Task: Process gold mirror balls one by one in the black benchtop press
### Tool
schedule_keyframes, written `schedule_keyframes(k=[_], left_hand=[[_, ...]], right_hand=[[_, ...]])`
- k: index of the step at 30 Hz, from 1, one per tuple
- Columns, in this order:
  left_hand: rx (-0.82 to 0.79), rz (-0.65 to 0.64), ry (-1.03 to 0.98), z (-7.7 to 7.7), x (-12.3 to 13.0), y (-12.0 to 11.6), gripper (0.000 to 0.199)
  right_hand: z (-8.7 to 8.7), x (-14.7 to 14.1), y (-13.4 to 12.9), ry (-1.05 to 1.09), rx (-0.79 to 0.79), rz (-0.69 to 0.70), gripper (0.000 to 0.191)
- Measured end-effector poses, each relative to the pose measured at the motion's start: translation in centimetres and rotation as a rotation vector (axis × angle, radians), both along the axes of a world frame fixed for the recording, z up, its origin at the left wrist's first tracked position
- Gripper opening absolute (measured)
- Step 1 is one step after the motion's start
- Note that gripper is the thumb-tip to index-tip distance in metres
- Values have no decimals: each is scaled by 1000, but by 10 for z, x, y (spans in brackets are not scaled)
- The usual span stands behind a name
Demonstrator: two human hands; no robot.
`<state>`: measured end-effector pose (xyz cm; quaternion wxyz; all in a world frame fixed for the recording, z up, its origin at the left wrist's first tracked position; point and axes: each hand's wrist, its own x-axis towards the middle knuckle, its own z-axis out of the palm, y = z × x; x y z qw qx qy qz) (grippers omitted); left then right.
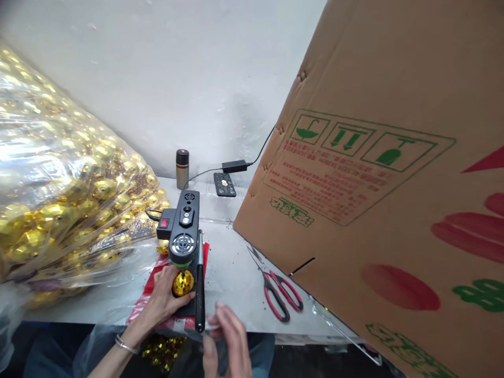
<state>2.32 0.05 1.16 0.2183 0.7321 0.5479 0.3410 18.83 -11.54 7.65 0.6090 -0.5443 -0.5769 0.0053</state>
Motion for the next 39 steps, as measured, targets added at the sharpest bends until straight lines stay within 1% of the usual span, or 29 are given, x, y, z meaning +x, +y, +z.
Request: schedule_keyframes(k=[1,3,5,7,8,10,11,13,15,18,21,25,31,39], left_hand=[[-13,-12,-14,0,-1,0,49],[-36,-27,-32,1,-2,1,49],[-39,-28,-33,2,-2,1,45],[-32,-18,-27,4,-1,1,39],[-30,-12,-25,5,0,1,37],[-41,-16,-22,6,1,1,37],[-54,-23,-23,7,2,1,37],[-78,-32,-28,8,3,1,37],[-97,-31,-38,10,4,1,37],[-104,-19,-51,10,5,0,37],[-99,-11,-66,10,5,0,37],[-108,-18,-84,10,6,0,37],[-92,1,-66,9,8,0,36],[-108,6,-46,11,9,0,34]], right_hand=[[11,4,8,-32,42,21,35],[34,8,26,-168,127,97,44],[58,8,44,-233,175,141,48],[79,5,60,-303,197,225,42],[88,2,66,-332,202,264,33],[98,-4,74,-338,211,306,16],[98,-8,76,-316,215,311,16],[91,-14,78,-246,228,296,25],[77,-19,77,-210,239,268,32],[57,-24,75,-225,232,219,36],[45,-27,74,-201,252,173,36],[41,-31,74,-134,255,130,36],[39,-35,74,-98,260,123,35],[39,-37,75,-100,264,97,36]])
